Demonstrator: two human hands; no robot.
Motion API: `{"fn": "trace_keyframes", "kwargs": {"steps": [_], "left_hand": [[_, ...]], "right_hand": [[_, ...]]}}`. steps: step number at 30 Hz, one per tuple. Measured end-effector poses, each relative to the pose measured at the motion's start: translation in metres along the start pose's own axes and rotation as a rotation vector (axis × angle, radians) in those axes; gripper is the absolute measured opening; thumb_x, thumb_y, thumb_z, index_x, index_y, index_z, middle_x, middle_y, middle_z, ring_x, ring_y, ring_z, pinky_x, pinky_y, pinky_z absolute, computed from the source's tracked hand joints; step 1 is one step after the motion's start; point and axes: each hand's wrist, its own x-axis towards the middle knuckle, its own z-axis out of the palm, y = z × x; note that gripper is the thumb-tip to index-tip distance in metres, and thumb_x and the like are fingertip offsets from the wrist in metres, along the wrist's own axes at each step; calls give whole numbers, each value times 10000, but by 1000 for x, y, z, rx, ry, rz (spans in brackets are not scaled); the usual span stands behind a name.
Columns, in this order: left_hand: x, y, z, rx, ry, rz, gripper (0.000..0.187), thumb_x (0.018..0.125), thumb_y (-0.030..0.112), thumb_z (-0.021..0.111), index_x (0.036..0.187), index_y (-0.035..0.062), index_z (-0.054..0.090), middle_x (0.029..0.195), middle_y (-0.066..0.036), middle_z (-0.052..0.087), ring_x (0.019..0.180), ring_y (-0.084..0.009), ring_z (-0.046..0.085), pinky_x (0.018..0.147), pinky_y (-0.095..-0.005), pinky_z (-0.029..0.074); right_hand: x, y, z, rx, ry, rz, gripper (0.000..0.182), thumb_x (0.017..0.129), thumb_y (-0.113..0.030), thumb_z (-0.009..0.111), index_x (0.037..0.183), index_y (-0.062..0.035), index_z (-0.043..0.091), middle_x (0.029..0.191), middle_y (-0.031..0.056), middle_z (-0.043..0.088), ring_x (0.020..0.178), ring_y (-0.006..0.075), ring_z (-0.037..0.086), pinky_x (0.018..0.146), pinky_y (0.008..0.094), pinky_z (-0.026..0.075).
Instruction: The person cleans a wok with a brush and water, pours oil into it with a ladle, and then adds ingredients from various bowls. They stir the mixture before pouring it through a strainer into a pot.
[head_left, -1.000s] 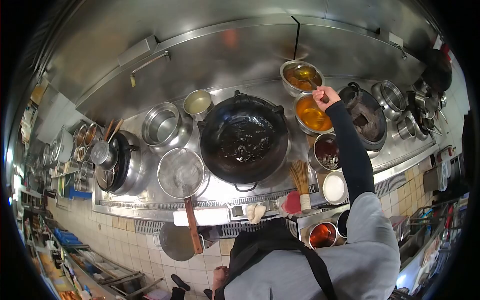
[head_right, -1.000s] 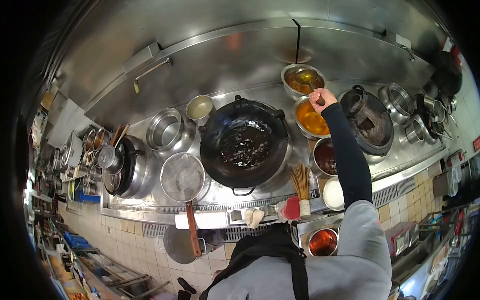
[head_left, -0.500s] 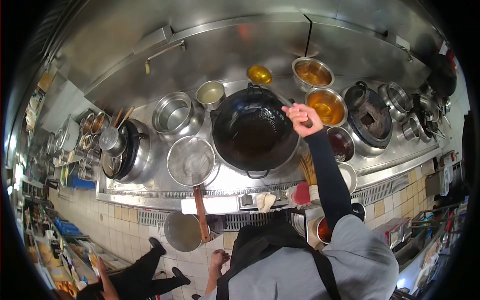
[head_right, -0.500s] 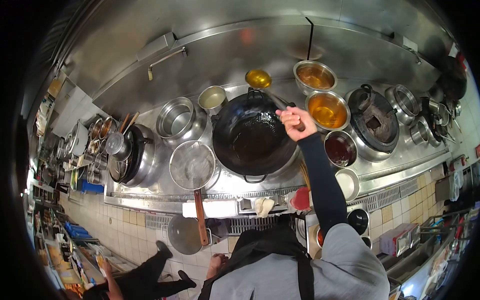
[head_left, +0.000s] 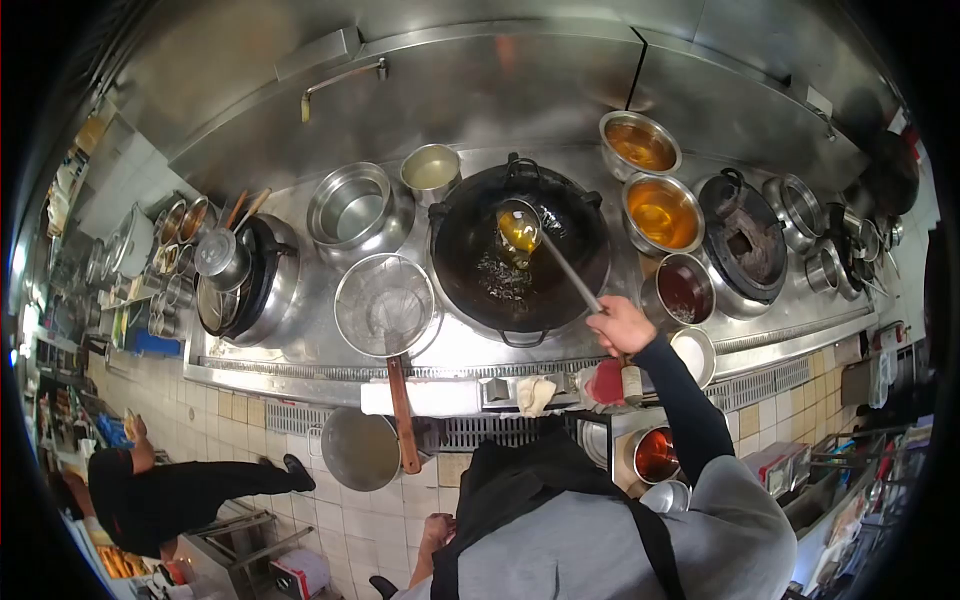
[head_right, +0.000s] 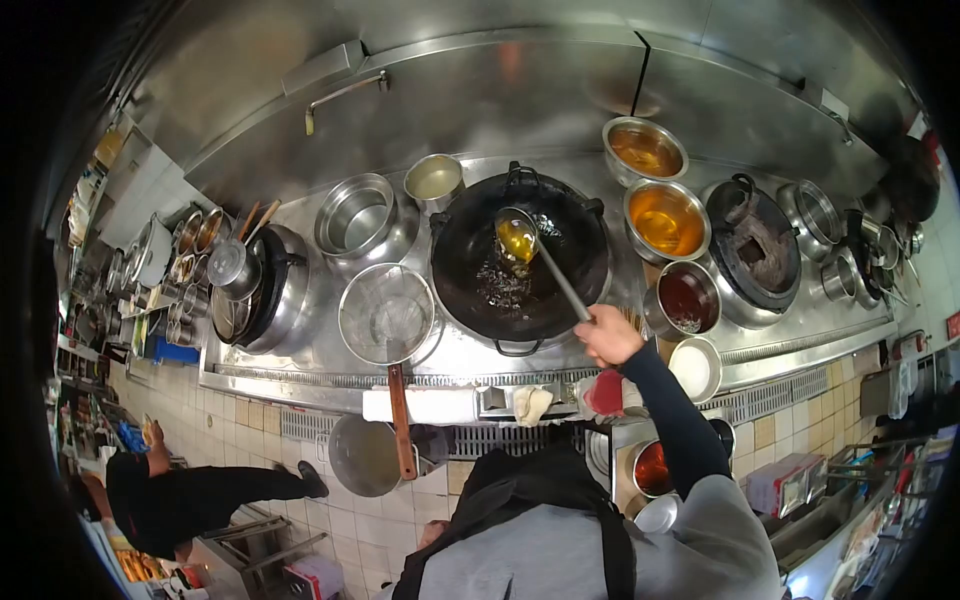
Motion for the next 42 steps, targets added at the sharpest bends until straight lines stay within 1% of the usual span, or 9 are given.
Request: {"fn": "trace_keyframes", "kwargs": {"steps": [5, 7, 10, 15, 21, 25, 35, 38, 42], "left_hand": [[22, -22, 4, -79, 43, 73, 232, 884, 66, 441, 1067, -9, 562, 877, -176, 658, 755, -275, 658, 653, -391, 567], [25, -1, -1, -327, 115, -45, 213, 880, 62, 451, 1052, -21, 545, 878, -191, 651, 770, -291, 662, 671, -413, 577], [23, 63, -5, -626, 184, -273, 209, 876, 60, 476, 1058, -35, 516, 899, -212, 641, 791, -313, 667, 691, -430, 584], [26, 102, -3, -666, 246, -226, 256, 872, 70, 508, 1101, -40, 484, 944, -220, 631, 798, -326, 668, 698, -420, 583], [19, 86, 18, -681, 194, -244, 248, 867, 66, 509, 1091, -38, 485, 930, -208, 628, 753, -309, 657, 684, -412, 584], [-4, 78, 37, -475, 178, -224, 185, 857, 37, 459, 1009, -28, 541, 790, -170, 624, 661, -251, 619, 535, -363, 507], [10, 0, 56, 243, 321, 286, 155, 759, 93, 516, 713, 11, 639, 696, -103, 633, 661, -180, 627, 604, -331, 514], [2, 43, 39, 171, 155, -56, 171, 819, 106, 508, 818, 9, 648, 750, -122, 662, 709, -207, 651, 624, -361, 538], [16, 31, 21, -199, 150, 1, 224, 890, 106, 461, 1059, -20, 537, 860, -185, 656, 753, -295, 659, 655, -424, 560]], "right_hand": [[-14, 19, -45, -413, 453, -431, 300, 876, -144, 560, 1073, 81, 537, 807, 274, 615, 754, 403, 627, 700, 440, 489], [15, 33, -78, -380, 568, -412, 416, 879, -103, 567, 1259, 57, 511, 813, 211, 635, 731, 260, 633, 716, 368, 498], [80, 45, -141, -517, 762, -357, 293, 852, -146, 551, 1065, 56, 552, 879, 292, 630, 870, 455, 612, 771, 477, 480], [175, 73, -229, -860, 909, -123, 246, 826, -160, 565, 930, 63, 564, 831, 294, 660, 753, 390, 670, 665, 473, 531], [216, 52, -311, 1133, 76, 199, 134, 893, -80, 501, 786, -6, 468, 642, 49, 497, 512, 108, 505, 413, 212, 413], [177, 15, -305, 1765, -64, 68, 163, 909, -21, 450, 774, -41, 361, 661, 28, 422, 511, 106, 445, 453, 207, 409], [148, -8, -257, 1487, -104, -50, 139, 927, -70, 505, 878, 21, 413, 703, 30, 471, 519, 74, 445, 443, 188, 400], [130, -20, -229, 1437, -191, -83, 146, 935, -92, 523, 921, 32, 449, 713, 29, 478, 520, 68, 441, 430, 185, 394], [102, -37, -171, 1560, -370, -93, 334, 940, -84, 526, 1168, 125, 399, 766, 44, 487, 521, 64, 446, 418, 182, 389]]}}
